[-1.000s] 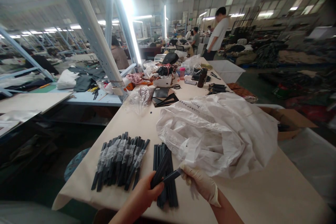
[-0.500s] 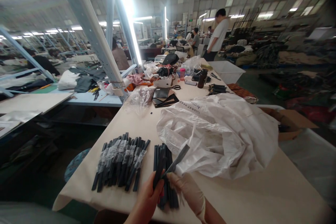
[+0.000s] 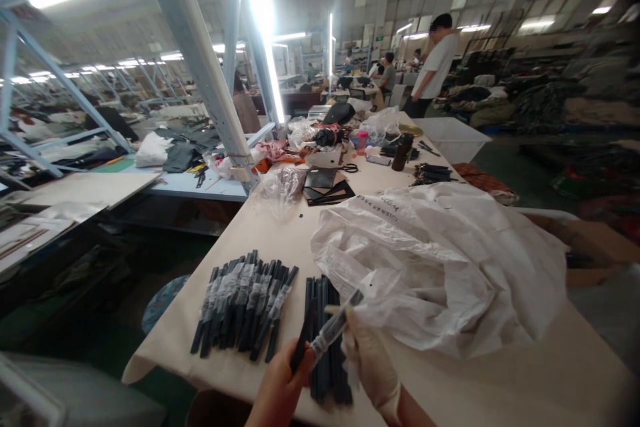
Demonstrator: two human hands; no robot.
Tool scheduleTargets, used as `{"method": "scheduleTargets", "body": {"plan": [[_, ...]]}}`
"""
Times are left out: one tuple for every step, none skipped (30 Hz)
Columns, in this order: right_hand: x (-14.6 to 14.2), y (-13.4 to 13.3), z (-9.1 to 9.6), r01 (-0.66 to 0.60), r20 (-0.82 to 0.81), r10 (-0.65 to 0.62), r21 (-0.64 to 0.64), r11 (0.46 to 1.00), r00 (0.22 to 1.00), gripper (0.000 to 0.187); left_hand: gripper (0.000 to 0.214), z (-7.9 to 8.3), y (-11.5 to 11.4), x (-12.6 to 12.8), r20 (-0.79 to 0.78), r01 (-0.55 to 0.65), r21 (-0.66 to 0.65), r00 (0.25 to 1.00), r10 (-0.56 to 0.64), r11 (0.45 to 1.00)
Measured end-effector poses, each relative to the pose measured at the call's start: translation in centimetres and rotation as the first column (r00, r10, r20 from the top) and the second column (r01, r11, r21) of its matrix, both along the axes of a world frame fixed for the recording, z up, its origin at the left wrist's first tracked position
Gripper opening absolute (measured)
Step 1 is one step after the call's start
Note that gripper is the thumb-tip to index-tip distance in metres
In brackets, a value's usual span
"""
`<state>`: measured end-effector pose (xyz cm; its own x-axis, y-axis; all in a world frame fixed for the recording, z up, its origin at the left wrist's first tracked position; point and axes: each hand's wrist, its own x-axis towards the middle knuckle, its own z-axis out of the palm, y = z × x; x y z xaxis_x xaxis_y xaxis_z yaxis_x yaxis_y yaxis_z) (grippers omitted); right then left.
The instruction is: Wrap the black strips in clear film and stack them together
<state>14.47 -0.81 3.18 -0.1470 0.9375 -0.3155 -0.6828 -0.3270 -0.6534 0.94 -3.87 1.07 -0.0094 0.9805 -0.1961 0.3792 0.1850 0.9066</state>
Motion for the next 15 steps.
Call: {"method": "scheduleTargets", "body": {"plan": [[-0.2,0.2,0.0,0.018,0.008,-0.018,-0.038,0.999,1.0,0.032,0.044,-0.1,-0.1,-0.2,0.0,0.0,-0.007,1.0,0.0,1.0],[-0.6,0.3,-0.1,0.031,0.001,-0.031,-0.065,0.997,1.0,0.032,0.044,-0.2,-0.2,-0.3,0.004,-0.017,-0.009,1.0,0.017,1.0],[-1.2,0.3,-0.3,0.029,-0.022,-0.031,-0.078,0.997,0.999,0.031,0.044,-0.4,-0.2,-0.4,0.012,-0.045,-0.005,0.999,0.045,0.999],[-1.9,0.3,-0.5,0.01,-0.058,-0.014,-0.077,0.997,0.998,0.03,0.044,-0.7,-0.2,-0.5,0.021,-0.069,0.0,0.997,0.069,0.998],[-2.6,0.2,-0.8,-0.017,-0.099,0.01,-0.073,0.997,0.995,0.028,0.044,-0.9,-0.2,-0.8,0.028,-0.084,0.003,0.996,0.084,0.996],[-3.2,0.1,-1.2,-0.05,-0.134,0.04,-0.073,0.996,0.99,0.026,0.044,-1.3,-0.1,-1.2,0.028,-0.087,0.001,0.996,0.087,0.996],[-3.6,0.1,-1.6,-0.083,-0.153,0.07,-0.081,0.993,0.986,0.025,0.043,-1.7,0.1,-1.8,0.018,-0.08,-0.007,0.997,0.08,0.997],[-3.7,0.3,-2.1,-0.104,-0.151,0.088,-0.1,0.99,0.985,0.025,0.043,-2.1,0.4,-2.7,-0.005,-0.083,-0.015,0.997,0.083,0.996],[-3.6,0.7,-2.5,-0.111,-0.138,0.094,-0.126,0.986,0.986,0.025,0.043,-2.6,0.8,-3.8,-0.045,-0.11,-0.017,0.993,0.109,0.994],[-3.4,1.2,-2.9,-0.104,-0.121,0.086,-0.15,0.983,0.989,0.024,0.043,-3.1,1.4,-5.1,-0.095,-0.158,-0.015,0.983,0.156,0.987],[-3.2,1.9,-3.2,-0.092,-0.112,0.074,-0.168,0.982,0.991,0.024,0.042,-3.6,2.1,-6.5,-0.147,-0.218,-0.006,0.966,0.214,0.976],[-3.1,2.6,-3.5,-0.09,-0.115,0.07,-0.176,0.98,0.991,0.024,0.04,-4.0,3.0,-8.0,-0.196,-0.276,0.009,0.942,0.272,0.961],[-3.0,3.4,-3.8,-0.102,-0.13,0.08,-0.181,0.978,0.988,0.026,0.038,-4.4,4.0,-9.4,-0.232,-0.319,0.02,0.921,0.314,0.948],[-3.2,4.0,-4.1,-0.129,-0.15,0.102,-0.186,0.974,0.983,0.029,0.035,-4.8,5.2,-10.8,-0.258,-0.348,0.029,0.903,0.343,0.937],[-3.5,4.6,-4.3,-0.161,-0.168,0.13,-0.189,0.969,0.977,0.033,0.033,-5.0,6.3,-12.0,-0.277,-0.365,0.035,0.891,0.36,0.93]]}}
